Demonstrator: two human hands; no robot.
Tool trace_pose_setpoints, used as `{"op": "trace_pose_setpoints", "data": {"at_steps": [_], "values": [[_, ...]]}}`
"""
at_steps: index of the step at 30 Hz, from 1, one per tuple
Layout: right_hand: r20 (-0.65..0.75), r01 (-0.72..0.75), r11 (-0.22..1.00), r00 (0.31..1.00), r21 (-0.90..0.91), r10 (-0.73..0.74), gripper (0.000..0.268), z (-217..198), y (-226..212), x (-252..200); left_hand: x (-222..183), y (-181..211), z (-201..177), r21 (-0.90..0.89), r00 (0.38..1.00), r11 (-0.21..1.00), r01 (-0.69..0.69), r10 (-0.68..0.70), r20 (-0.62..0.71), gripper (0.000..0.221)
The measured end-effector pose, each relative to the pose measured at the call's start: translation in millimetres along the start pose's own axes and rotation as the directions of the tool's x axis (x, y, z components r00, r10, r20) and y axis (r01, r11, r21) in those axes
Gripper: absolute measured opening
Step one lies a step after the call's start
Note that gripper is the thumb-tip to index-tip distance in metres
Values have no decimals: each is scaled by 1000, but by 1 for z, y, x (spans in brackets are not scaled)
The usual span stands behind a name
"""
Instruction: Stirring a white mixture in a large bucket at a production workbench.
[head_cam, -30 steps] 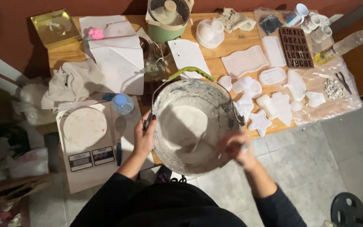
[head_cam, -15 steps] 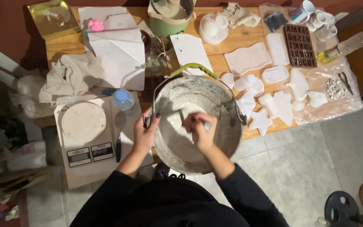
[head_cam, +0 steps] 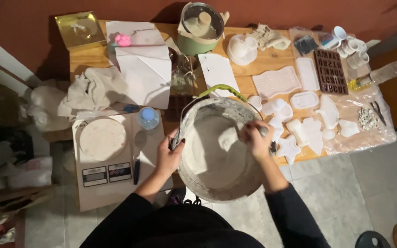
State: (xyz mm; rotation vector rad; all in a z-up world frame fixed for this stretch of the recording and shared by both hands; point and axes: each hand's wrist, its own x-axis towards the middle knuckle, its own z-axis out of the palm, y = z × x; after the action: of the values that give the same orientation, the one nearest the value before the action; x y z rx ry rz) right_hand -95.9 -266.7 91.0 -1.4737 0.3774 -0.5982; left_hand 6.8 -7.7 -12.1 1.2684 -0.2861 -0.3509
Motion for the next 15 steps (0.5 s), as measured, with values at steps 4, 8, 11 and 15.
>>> {"op": "trace_pose_setpoints", "data": {"at_steps": [4,8,11,15], "values": [[-22,64,996,998,-54,-65,15,52,17,23,-1,-7,0,7,1000,999,32,-32,-2,49],[72,153,979,984,134,-163,16,76,20,0,0,-2,2,-34,997,997,73,-74,-23,47],[37,65,953,996,294,-79,6,68,14,-43,-3,1,0,-10,997,997,76,-76,-22,48],[90,33,969,994,244,-57,14,35,-14,-94,-5,28,-4,260,987,956,-134,151,-49,60]]}}
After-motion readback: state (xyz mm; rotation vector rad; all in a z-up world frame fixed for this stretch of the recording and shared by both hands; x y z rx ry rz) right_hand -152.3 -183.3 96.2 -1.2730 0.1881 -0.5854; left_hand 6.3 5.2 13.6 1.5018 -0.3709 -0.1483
